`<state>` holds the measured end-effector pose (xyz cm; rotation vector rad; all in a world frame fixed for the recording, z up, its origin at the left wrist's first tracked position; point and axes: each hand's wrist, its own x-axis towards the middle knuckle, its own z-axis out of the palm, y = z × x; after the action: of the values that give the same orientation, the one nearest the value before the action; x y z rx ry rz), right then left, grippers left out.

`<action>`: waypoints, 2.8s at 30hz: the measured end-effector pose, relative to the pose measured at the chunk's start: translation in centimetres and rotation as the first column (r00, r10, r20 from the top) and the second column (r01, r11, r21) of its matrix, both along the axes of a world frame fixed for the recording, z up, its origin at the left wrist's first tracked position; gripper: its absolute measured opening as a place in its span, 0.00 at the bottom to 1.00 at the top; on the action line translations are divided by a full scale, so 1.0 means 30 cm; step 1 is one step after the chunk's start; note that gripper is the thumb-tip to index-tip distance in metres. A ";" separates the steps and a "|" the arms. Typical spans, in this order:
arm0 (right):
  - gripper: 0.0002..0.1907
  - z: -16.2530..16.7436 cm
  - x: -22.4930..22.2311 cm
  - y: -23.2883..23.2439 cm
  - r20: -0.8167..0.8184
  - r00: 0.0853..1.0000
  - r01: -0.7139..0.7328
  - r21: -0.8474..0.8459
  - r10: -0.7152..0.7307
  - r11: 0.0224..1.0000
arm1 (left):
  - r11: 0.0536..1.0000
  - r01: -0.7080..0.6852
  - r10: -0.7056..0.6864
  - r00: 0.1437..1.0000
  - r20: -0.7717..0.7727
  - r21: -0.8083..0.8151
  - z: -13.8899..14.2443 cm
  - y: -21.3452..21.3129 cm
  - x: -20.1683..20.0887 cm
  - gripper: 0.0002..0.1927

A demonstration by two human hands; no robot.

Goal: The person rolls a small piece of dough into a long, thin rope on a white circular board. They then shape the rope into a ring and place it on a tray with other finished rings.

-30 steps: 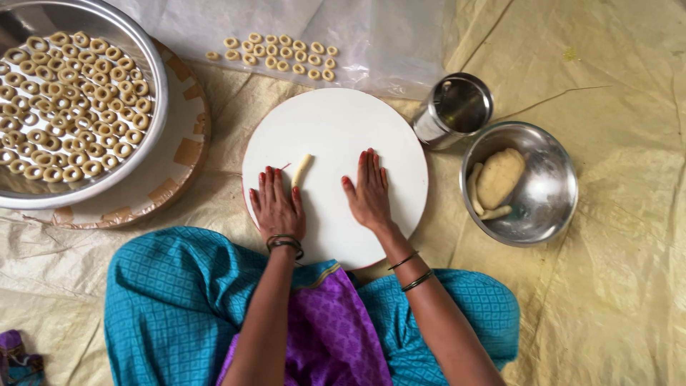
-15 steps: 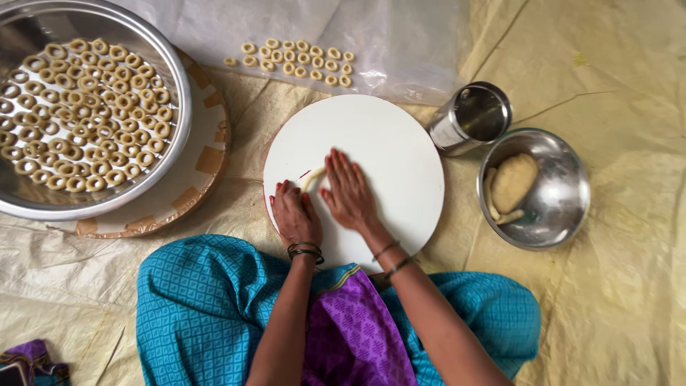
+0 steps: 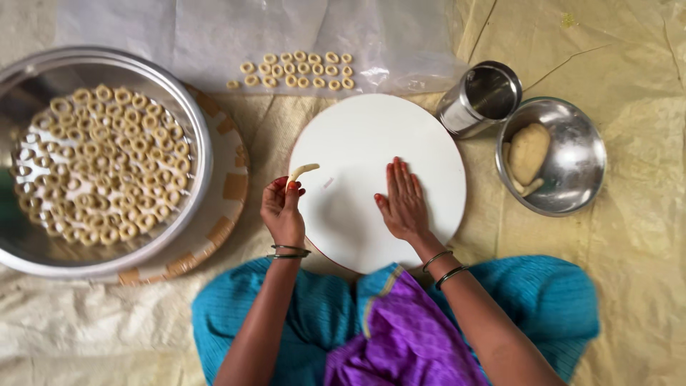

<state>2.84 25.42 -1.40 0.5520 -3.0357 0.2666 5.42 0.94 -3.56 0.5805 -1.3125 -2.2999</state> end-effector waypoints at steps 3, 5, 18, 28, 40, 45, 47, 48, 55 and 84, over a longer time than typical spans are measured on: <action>0.40 0.008 -0.031 -0.040 -0.006 0.996 0.085 0.037 -0.085 0.996 | 0.981 0.005 -0.025 0.995 0.097 0.194 -0.005 -0.021 -0.021 0.10; 0.41 0.015 -0.070 -0.084 -0.006 0.993 0.120 0.050 -0.119 0.992 | 0.959 -0.004 -0.038 0.989 0.143 0.282 0.010 -0.036 -0.028 0.12; 0.43 0.069 -0.154 -0.400 -0.051 0.992 -0.111 0.031 0.112 0.993 | 0.934 -0.003 -0.065 0.982 0.179 0.356 0.071 -0.099 -0.100 0.16; 0.43 0.082 0.184 -0.363 0.222 0.903 -0.376 0.002 0.367 0.926 | 0.971 -0.019 -0.011 0.993 0.121 0.238 0.075 -0.196 -0.145 0.15; 0.45 0.087 -0.105 -0.375 0.184 0.947 -0.287 0.110 0.264 0.952 | 0.913 0.090 -0.099 0.995 0.002 0.398 0.085 -0.180 -0.124 0.25; 0.44 0.122 -0.301 -0.359 0.103 0.982 -0.163 0.058 0.157 0.985 | 0.885 0.209 -0.204 0.977 -0.055 0.417 0.074 -0.198 -0.111 0.31; 0.44 0.142 -0.368 -0.342 0.089 0.992 -0.089 0.054 0.084 0.995 | 0.870 0.239 -0.228 0.971 -0.078 0.431 0.064 -0.199 -0.121 0.31; 0.44 0.147 -0.384 -0.331 0.080 0.996 -0.050 0.048 0.046 0.998 | 0.868 0.244 -0.236 0.969 -0.073 0.433 0.059 -0.198 -0.125 0.31; 0.43 0.153 -0.364 -0.224 0.059 0.980 0.188 0.051 -0.191 0.981 | 0.865 0.232 -0.230 0.971 -0.058 0.445 0.043 -0.204 -0.152 0.31; 0.44 0.139 -0.165 -0.344 0.011 0.987 0.157 0.085 -0.158 0.984 | 0.844 0.190 -0.156 0.982 -0.110 0.501 0.101 -0.233 -0.171 0.27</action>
<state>-2.12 15.09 2.78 0.3122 -3.0970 0.1376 0.30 -6.04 -0.53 0.5571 -0.7340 -2.8132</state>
